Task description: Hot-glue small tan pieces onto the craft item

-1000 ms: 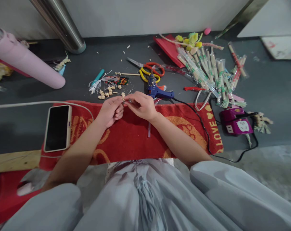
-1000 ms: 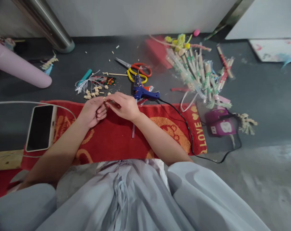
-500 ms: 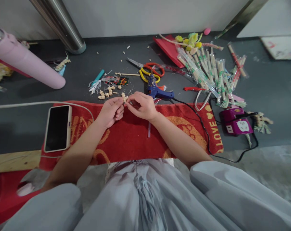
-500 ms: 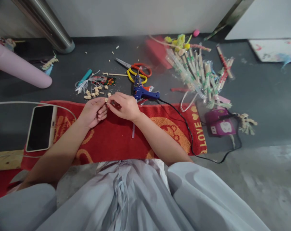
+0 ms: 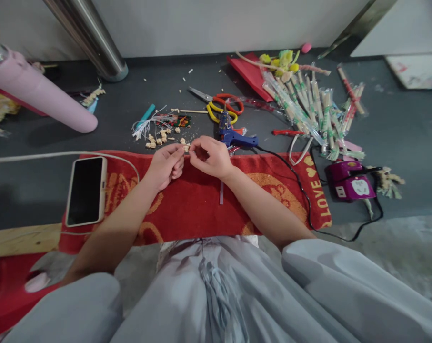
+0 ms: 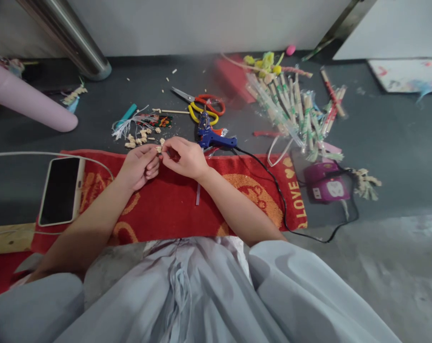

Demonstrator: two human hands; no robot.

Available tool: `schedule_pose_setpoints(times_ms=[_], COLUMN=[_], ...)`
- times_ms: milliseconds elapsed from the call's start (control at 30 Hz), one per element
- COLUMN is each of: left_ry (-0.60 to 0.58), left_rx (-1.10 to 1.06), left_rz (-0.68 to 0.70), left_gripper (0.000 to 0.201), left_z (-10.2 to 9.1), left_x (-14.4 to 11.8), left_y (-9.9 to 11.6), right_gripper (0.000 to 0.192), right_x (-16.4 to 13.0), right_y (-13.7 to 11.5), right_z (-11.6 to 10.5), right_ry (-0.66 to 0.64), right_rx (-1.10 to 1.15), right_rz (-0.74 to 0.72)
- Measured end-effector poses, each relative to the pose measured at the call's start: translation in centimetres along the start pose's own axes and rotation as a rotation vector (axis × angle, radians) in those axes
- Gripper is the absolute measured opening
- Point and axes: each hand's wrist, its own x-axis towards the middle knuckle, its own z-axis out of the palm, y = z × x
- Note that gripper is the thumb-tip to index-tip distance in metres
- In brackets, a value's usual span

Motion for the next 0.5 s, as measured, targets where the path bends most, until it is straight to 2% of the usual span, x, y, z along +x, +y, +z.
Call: schedule_pose_setpoints(times_ms=[267,500], left_ry=[0.045,0.048], left_rx=[0.098,0.156], left_rz=[0.131,0.149], left_gripper=[0.032,0.034], left_z=[-0.74,-0.72], left_x=[0.51,0.41], left_y=[-0.83,-0.75], right_gripper=[0.007,0.011], right_x=[-0.10,-0.20], right_y=[0.13,-0.15], right_z=[0.18,0.17], right_ry=[0.007,0.059], right_rx=[-0.015,-0.042], right_rz=[0.030,-0.013])
